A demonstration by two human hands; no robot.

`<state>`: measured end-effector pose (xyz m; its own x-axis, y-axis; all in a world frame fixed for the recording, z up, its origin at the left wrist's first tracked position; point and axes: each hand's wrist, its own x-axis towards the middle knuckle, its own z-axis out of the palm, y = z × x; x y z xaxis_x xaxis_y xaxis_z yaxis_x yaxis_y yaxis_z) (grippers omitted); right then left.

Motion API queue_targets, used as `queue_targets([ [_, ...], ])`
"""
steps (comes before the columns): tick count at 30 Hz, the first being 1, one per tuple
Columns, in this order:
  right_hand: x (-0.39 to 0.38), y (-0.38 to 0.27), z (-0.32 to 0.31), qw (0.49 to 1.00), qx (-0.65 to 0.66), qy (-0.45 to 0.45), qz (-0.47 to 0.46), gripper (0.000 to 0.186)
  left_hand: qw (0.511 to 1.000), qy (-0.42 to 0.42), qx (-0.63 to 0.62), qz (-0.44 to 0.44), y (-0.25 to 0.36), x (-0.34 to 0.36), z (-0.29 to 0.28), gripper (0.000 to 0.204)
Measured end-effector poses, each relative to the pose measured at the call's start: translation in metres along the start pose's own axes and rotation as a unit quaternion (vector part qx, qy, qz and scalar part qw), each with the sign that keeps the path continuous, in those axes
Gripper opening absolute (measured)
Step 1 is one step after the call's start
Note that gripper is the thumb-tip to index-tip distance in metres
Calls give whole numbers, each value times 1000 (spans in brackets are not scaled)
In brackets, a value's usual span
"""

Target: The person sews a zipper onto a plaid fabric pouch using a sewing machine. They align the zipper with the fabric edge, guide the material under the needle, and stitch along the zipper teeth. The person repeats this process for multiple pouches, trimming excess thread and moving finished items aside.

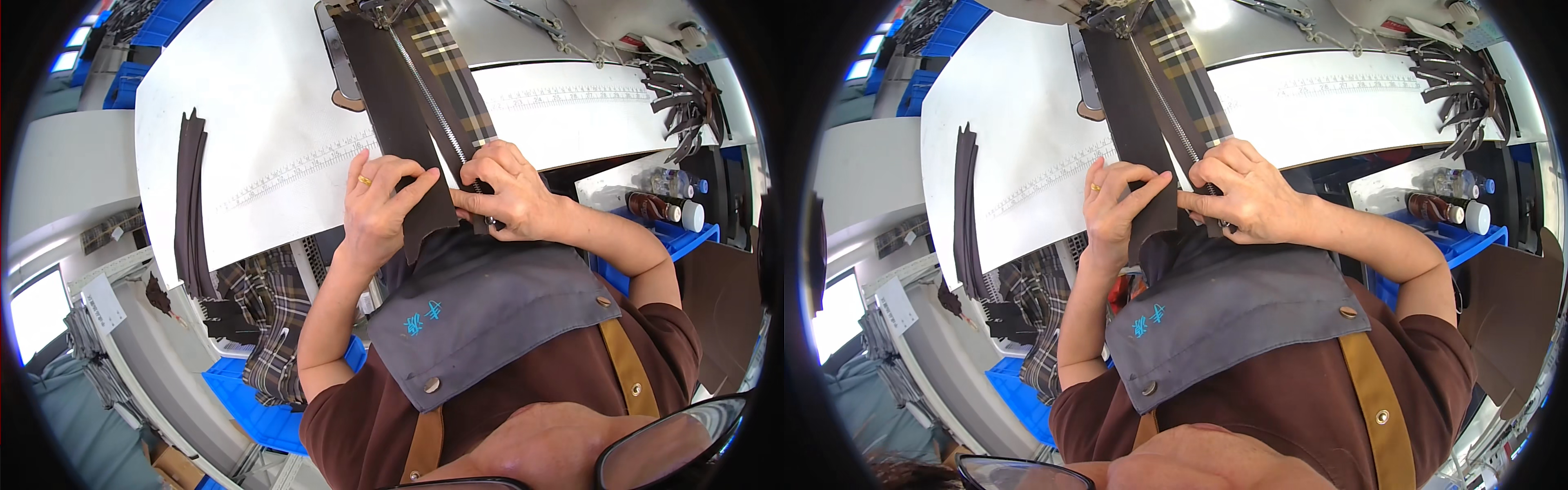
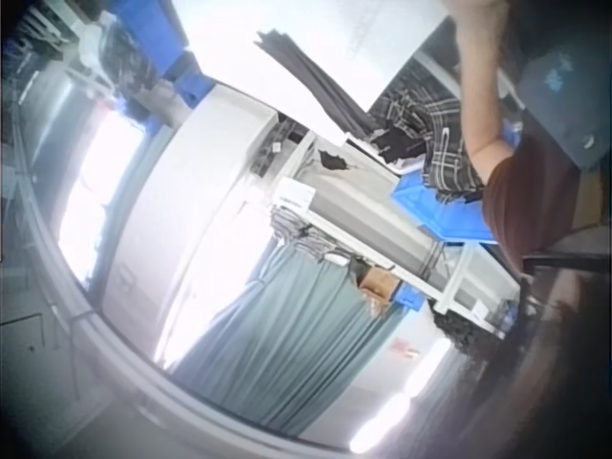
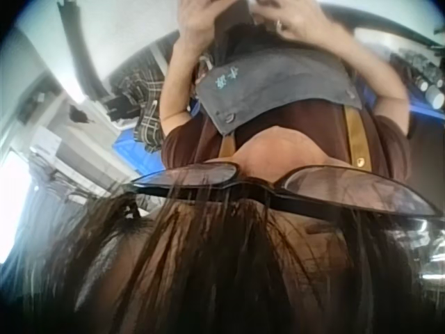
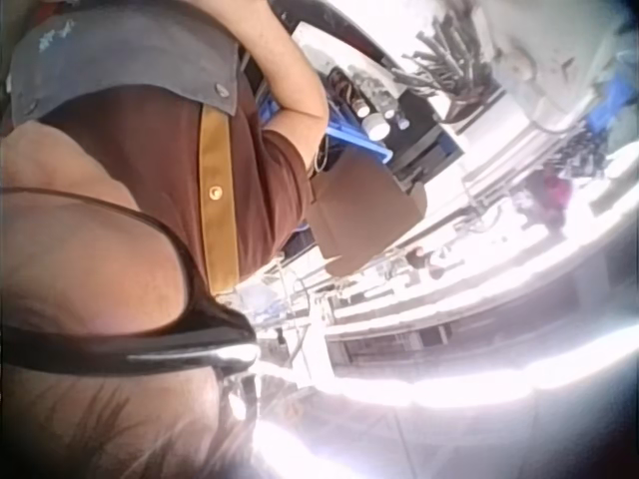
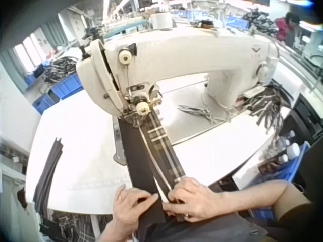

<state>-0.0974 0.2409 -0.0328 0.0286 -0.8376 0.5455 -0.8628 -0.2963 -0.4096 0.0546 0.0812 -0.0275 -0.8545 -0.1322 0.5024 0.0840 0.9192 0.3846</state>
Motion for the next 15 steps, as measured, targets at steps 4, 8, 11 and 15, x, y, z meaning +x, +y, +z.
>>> queue_targets([
  [4,-2,0,0,1000,-4,-11,8,47,1000,3,10,-12,5,0,0,33],
  [8,-5,-5,-11,999,-31,-38,13,40,999,-12,21,-26,10,-6,-3,35],
  [11,-15,-1,-11,999,-32,4,-27,30,999,-4,25,-26,11,-9,-1,36],
  [15,-15,-10,-7,997,-39,62,-32,19,999,24,16,-23,11,-12,3,38],
])
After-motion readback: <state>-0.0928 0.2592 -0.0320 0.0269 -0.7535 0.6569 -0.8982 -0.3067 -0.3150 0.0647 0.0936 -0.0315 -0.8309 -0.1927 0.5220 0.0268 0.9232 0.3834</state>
